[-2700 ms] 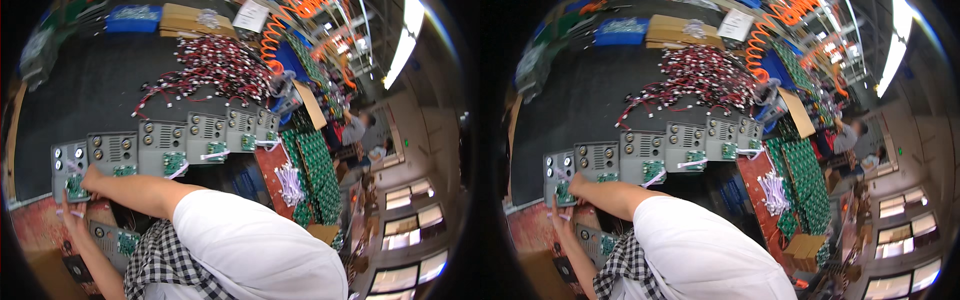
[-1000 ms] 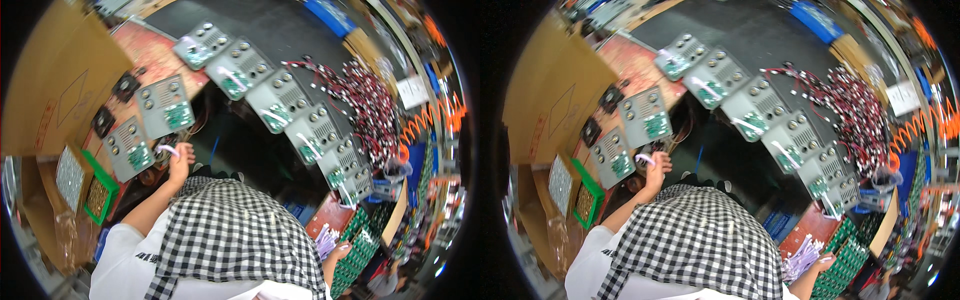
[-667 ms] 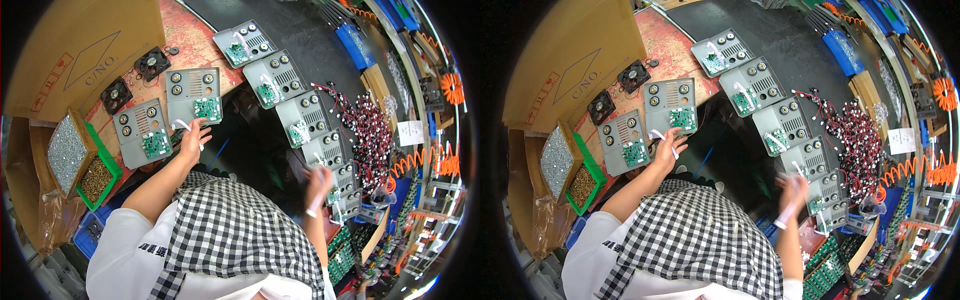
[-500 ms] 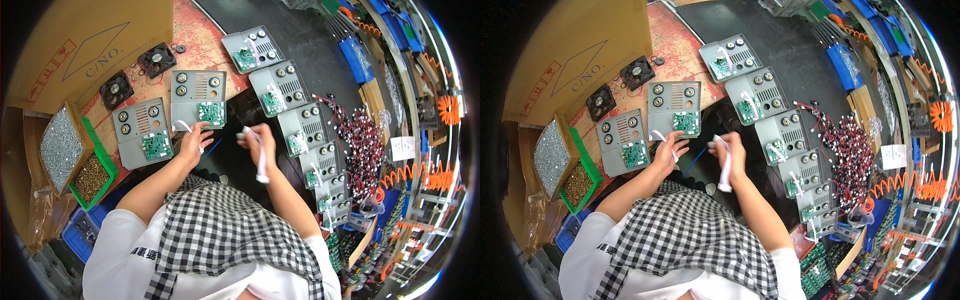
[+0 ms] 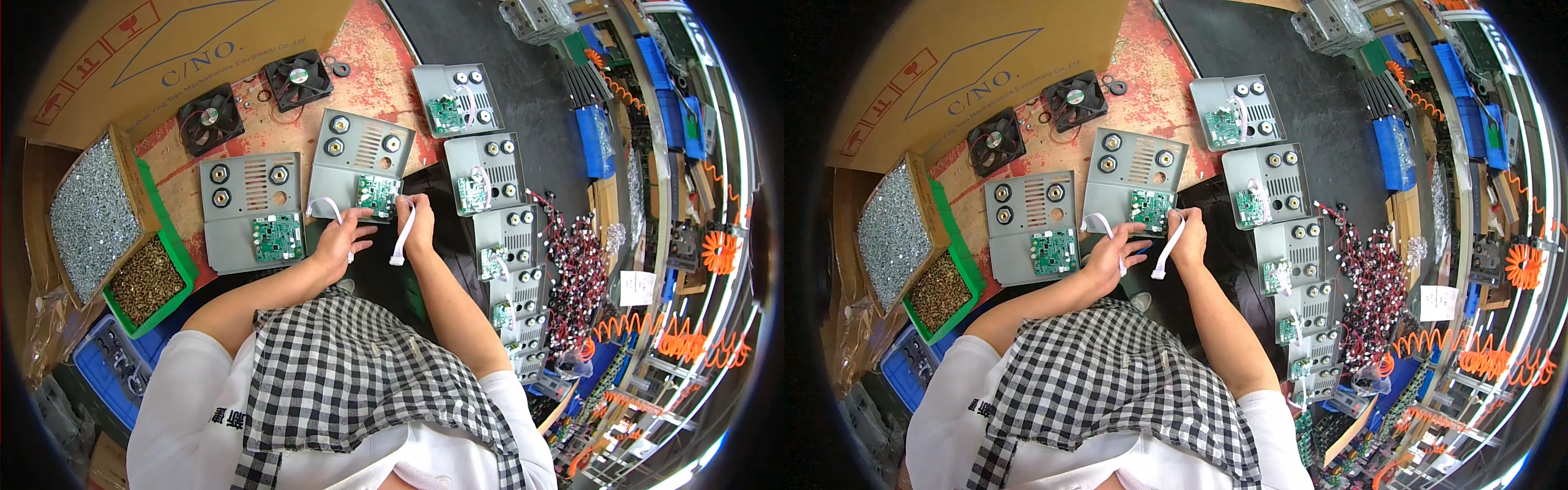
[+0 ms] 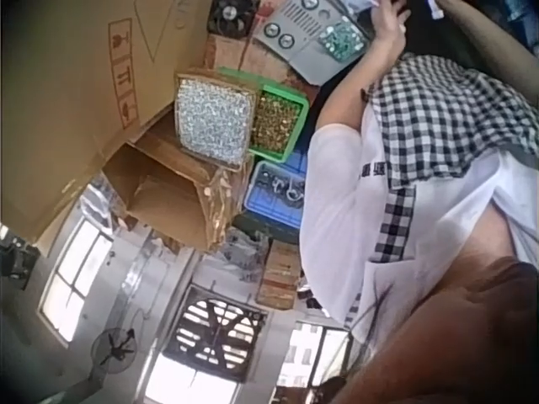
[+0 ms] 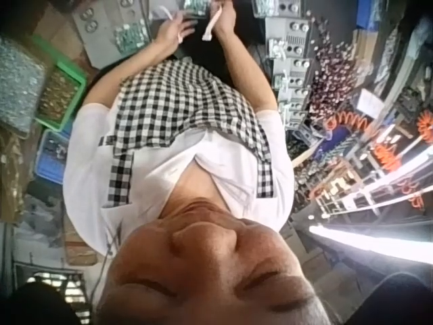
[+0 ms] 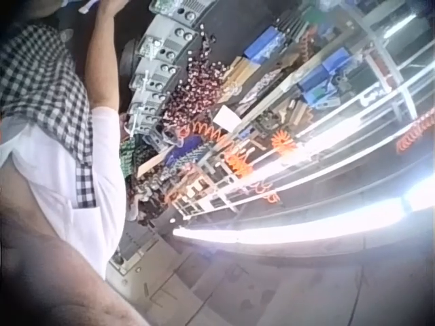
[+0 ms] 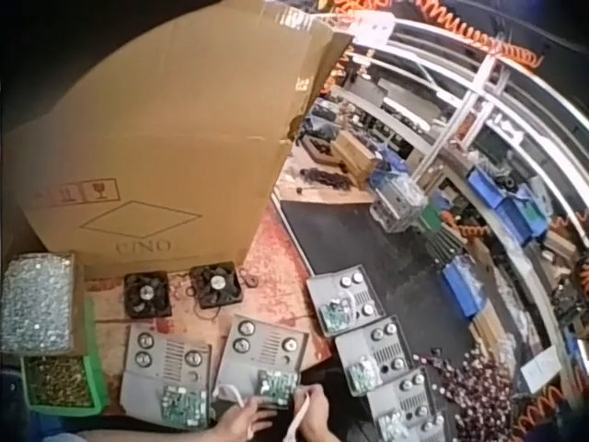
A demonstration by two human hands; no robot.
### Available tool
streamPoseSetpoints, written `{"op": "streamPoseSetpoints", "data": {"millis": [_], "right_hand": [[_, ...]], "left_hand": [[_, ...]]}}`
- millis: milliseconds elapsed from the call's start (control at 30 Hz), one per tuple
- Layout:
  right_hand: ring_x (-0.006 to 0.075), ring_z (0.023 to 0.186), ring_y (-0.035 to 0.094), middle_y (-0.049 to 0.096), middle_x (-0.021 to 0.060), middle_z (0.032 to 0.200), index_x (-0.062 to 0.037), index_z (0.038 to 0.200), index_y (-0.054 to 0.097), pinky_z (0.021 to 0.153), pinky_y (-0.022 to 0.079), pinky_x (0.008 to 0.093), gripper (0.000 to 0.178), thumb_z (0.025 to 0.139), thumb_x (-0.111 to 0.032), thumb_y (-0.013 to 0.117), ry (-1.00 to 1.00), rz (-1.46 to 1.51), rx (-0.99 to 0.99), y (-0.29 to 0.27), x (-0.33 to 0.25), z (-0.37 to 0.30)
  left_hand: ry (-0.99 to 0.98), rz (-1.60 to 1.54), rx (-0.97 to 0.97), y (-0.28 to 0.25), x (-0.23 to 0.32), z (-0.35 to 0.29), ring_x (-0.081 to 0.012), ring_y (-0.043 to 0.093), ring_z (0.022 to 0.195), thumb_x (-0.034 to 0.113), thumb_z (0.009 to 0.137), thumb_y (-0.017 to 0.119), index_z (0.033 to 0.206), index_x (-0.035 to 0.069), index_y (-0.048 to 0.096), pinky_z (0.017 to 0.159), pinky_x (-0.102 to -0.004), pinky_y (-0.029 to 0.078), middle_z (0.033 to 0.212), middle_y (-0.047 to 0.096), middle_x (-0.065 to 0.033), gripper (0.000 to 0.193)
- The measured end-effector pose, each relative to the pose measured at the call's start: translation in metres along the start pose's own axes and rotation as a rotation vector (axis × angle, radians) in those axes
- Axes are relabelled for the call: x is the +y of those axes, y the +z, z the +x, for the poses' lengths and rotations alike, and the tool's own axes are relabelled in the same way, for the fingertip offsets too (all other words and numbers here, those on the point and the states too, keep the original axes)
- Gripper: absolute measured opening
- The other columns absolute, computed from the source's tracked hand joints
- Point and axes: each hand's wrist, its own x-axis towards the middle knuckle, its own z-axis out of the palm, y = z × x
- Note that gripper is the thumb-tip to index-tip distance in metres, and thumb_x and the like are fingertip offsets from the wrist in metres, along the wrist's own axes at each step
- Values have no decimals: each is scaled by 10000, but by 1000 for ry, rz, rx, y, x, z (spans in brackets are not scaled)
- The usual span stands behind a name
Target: The person assembles PCB components and fans into metal enclosures by securing them with screws using an electric screwdriver, then connects wire harnesses.
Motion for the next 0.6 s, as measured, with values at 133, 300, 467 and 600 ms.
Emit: {"op": "streamPoseSetpoints", "data": {"millis": [133, 300, 467, 600], "right_hand": [[375, 754, 583, 597, 206, 773, -5, 883, 450, 665, 443, 437, 243, 826, -225, 539, 6, -104, 19, 0, -14, -3], [354, 745, 584, 590, 198, 754, -13, 849, 441, 652, 442, 428, 223, 800, -196, 559, 26, -189, -34, -2, -28, 7], [152, 629, 478, 508, 82, 691, -24, 768, 427, 561, 415, 297, 242, 706, -101, 648, 198, 287, -174, -2, 2, 28], [172, 636, 481, 490, 98, 721, -26, 773, 415, 565, 418, 308, 292, 675, -132, 668, 107, 335, -138, 4, 31, 40]], "left_hand": [[-18, -15, 0, 0, 1, 0, -232, 468, 1055, 342, 936, 323, 1141, 64, 439, 835, -377, 398, 1204, 440, -60, 364], [-46, -9, -15, 0, 5, 0, -206, 524, 1006, 288, 947, 298, 1156, 55, 441, 796, -317, 436, 1133, 504, -73, 344], [-28, 14, -19, 3, 5, 0, -206, 520, 993, 332, 943, 301, 1148, 74, 450, 772, -323, 424, 1150, 489, -62, 362], [-51, 163, -27, 11, 7, 0, -208, 521, 959, 380, 940, 268, 1135, 87, 459, 765, -319, 425, 1130, 480, -100, 400]]}}
